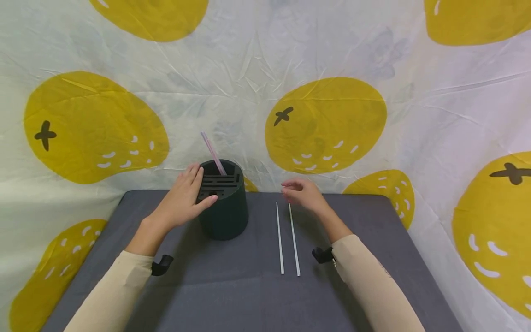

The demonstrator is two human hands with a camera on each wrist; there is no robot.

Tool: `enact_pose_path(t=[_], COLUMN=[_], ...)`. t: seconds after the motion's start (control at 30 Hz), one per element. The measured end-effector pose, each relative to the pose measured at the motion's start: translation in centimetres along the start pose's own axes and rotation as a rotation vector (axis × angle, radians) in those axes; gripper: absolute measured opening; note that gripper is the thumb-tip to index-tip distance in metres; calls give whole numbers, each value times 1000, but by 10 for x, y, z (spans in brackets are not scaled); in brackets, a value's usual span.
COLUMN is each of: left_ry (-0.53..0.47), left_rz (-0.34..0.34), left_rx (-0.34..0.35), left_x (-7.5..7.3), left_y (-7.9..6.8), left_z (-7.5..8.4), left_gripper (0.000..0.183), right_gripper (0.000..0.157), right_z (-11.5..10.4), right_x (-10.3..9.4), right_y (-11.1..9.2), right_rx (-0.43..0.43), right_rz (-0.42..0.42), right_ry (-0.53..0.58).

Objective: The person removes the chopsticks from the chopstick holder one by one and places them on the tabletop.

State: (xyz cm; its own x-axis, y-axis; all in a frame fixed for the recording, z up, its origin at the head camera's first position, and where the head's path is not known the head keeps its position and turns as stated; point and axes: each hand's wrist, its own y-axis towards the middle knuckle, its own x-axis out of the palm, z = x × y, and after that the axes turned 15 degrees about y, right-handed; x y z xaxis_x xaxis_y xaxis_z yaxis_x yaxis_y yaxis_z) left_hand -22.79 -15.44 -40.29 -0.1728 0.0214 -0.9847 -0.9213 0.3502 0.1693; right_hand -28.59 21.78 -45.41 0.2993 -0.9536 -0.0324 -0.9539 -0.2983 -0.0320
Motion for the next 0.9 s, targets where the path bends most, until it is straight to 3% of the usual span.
enact_pose_path(t=[0.43, 0.9], left_ry=[9, -11], left_rz=[0, 20], left_rx=[1, -9], left_x=[-1, 1], left_y=[0, 0], left_z=[0, 0], left_gripper=[103, 103], right_gripper=[35, 31], right_z=[-60, -92], right_x=[56, 114], right_y=[33, 73], right_rx=[-156, -290], right_rz=[-112, -127], right_ry=[28, -191])
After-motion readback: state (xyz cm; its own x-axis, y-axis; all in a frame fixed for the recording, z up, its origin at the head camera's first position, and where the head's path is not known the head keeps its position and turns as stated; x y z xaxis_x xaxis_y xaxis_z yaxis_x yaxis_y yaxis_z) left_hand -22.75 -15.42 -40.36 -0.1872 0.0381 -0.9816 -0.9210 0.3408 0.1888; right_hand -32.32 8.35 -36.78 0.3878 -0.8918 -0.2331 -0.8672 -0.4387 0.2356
